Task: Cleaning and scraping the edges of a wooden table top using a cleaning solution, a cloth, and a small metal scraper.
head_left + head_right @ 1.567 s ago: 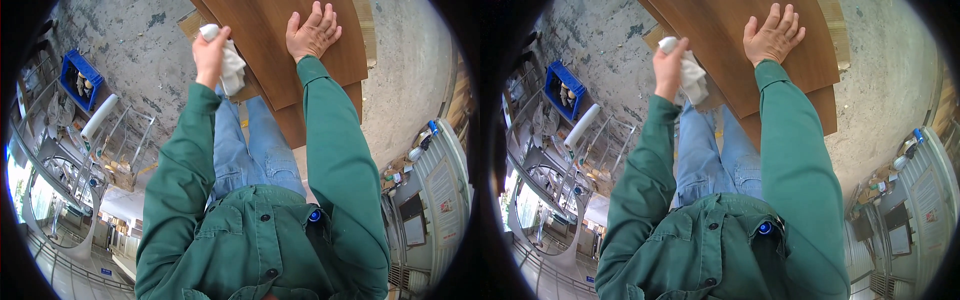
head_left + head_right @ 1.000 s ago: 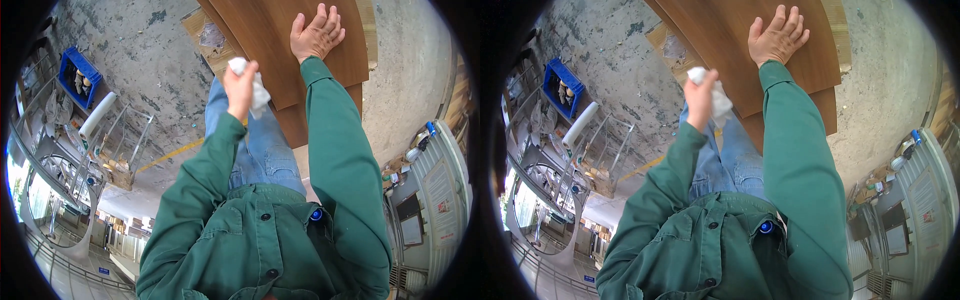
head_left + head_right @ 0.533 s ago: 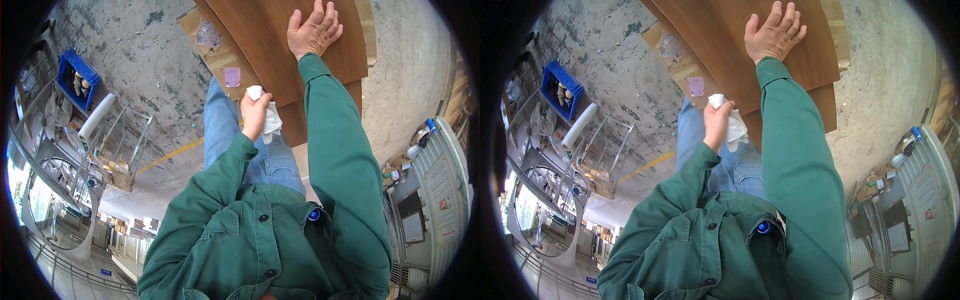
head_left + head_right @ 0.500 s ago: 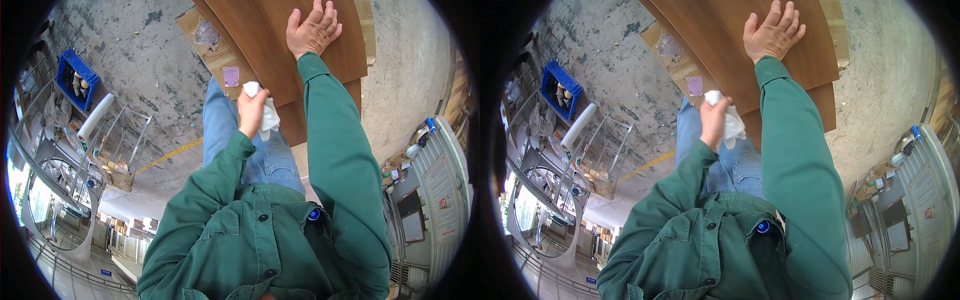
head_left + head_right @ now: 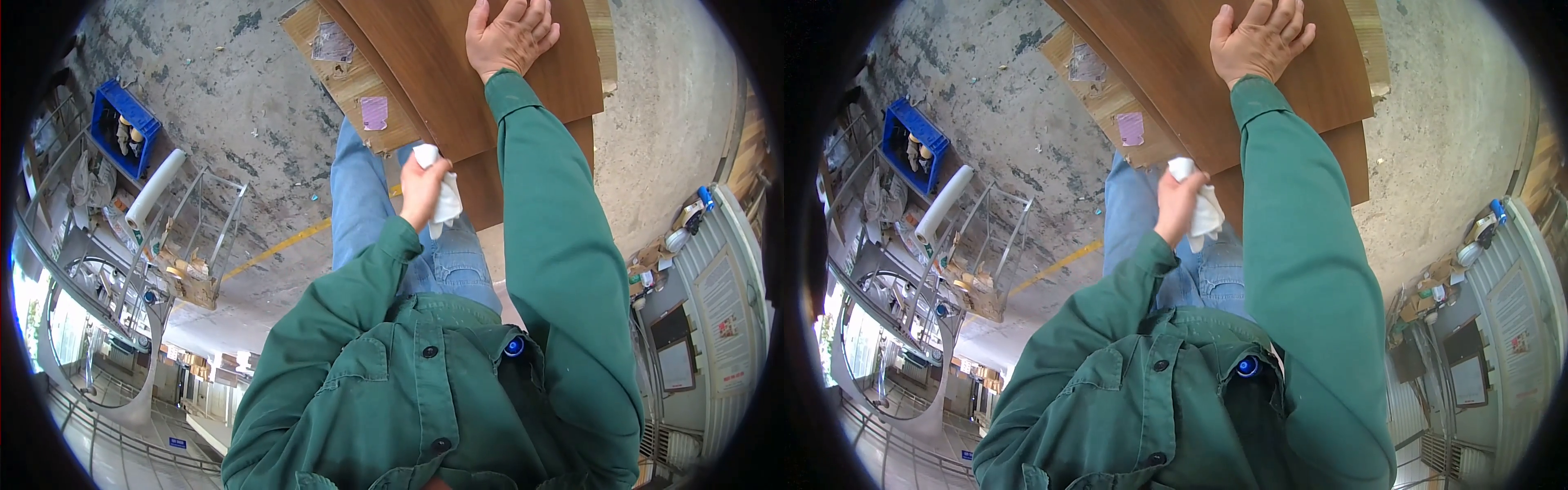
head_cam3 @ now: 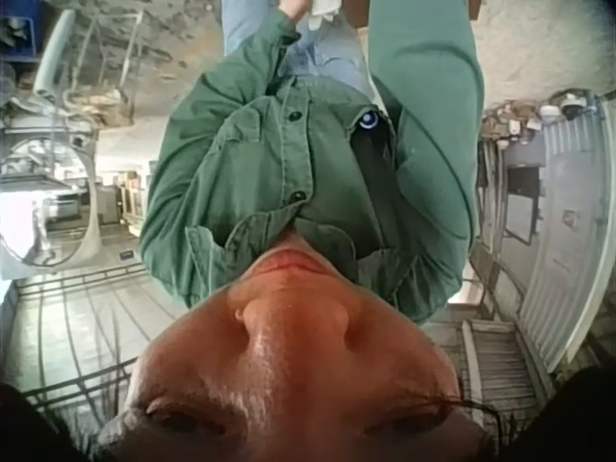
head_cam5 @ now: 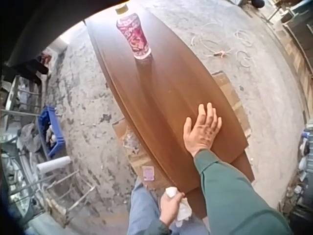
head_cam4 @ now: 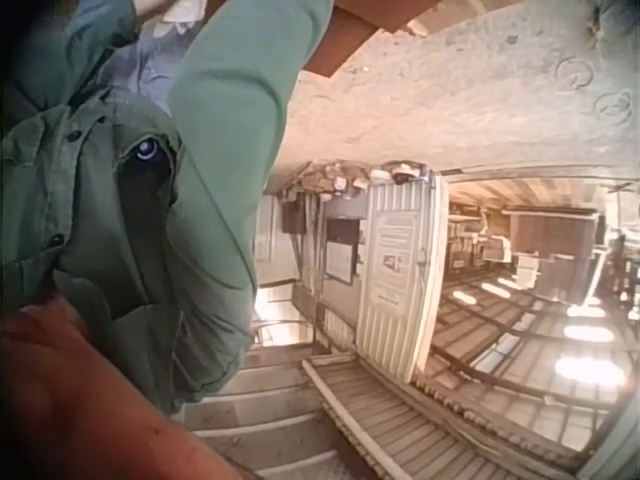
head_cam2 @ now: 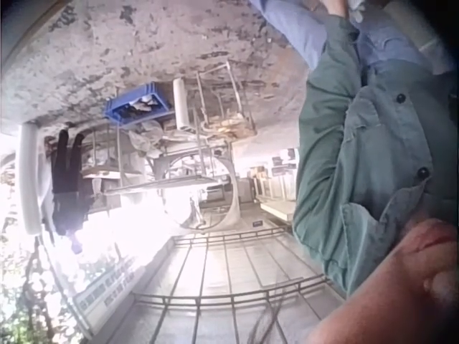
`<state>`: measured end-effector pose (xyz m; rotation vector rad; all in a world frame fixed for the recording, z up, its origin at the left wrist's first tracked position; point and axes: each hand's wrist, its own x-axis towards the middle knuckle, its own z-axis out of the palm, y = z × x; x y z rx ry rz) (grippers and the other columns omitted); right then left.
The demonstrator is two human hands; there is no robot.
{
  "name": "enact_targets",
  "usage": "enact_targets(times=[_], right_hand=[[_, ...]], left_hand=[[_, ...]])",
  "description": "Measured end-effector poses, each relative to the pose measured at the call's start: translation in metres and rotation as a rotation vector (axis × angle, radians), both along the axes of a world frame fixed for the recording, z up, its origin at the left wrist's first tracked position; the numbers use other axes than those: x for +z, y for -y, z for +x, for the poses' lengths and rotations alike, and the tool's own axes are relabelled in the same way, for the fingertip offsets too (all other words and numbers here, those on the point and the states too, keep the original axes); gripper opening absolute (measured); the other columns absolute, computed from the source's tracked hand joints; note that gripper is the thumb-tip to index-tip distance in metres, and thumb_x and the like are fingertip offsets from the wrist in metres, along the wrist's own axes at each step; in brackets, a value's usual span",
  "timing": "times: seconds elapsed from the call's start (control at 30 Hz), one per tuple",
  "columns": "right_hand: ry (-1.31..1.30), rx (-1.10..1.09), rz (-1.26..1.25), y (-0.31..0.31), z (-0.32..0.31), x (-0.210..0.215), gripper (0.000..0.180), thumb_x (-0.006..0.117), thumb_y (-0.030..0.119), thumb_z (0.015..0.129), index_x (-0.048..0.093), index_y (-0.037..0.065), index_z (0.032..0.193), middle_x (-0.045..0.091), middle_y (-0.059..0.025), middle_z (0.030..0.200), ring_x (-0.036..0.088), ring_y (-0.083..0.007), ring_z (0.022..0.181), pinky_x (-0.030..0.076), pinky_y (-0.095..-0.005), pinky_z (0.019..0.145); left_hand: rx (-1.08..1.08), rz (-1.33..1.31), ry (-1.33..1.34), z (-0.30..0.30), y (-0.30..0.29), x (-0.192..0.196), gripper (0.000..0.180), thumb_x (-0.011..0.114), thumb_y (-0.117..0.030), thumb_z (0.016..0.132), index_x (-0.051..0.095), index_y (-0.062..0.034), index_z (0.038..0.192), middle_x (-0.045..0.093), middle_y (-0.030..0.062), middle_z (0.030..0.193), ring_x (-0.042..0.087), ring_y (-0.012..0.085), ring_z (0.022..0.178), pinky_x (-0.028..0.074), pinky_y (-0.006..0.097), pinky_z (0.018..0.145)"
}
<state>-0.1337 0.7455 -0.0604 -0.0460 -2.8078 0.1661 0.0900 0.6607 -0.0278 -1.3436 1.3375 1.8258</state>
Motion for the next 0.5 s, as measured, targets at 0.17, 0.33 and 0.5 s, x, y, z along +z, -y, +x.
enact_targets(times=[0.17, 0.33, 0.5], right_hand=[[0.016, 0.000, -0.014, 0.002, 0.000, -0.001, 0.059, 0.059, 0.032, 0.085, 0.041, 0.007, 0.136, 0.037, -0.0167, 0.143, 0.032, -0.0358, 0.133, 0.021, -0.0556, 0.110], [0.014, -0.019, -0.012, -0.003, -0.001, 0.003, 0.059, 0.060, 0.031, 0.085, 0.041, 0.007, 0.136, 0.037, -0.0168, 0.143, 0.033, -0.0359, 0.133, 0.021, -0.0558, 0.110], [-0.002, 0.000, 0.002, -0.001, 0.001, 0.000, 0.059, 0.060, 0.031, 0.085, 0.041, 0.007, 0.136, 0.037, -0.0169, 0.143, 0.033, -0.0361, 0.133, 0.021, -0.0557, 0.110]], left_hand=[[-0.040, 0.028, -0.022, 0.025, 0.022, -0.008, 0.018, 0.071, -0.011, 0.081, 0.059, -0.0066, 0.093, 0.064, 0.0007, 0.083, 0.059, 0.0105, 0.075, 0.049, 0.027, 0.068], [0.185, -0.244, -0.368, -0.044, 0.095, 0.023, 0.018, 0.069, -0.013, 0.087, 0.058, -0.0051, 0.100, 0.054, 0.0039, 0.106, 0.054, 0.0108, 0.094, 0.047, 0.026, 0.079], [-0.634, -0.885, -0.781, -0.056, 0.066, 0.025, 0.053, 0.063, 0.004, 0.072, 0.062, -0.0106, 0.123, 0.047, 0.0089, 0.102, 0.049, 0.0238, 0.096, 0.041, 0.033, 0.093]])
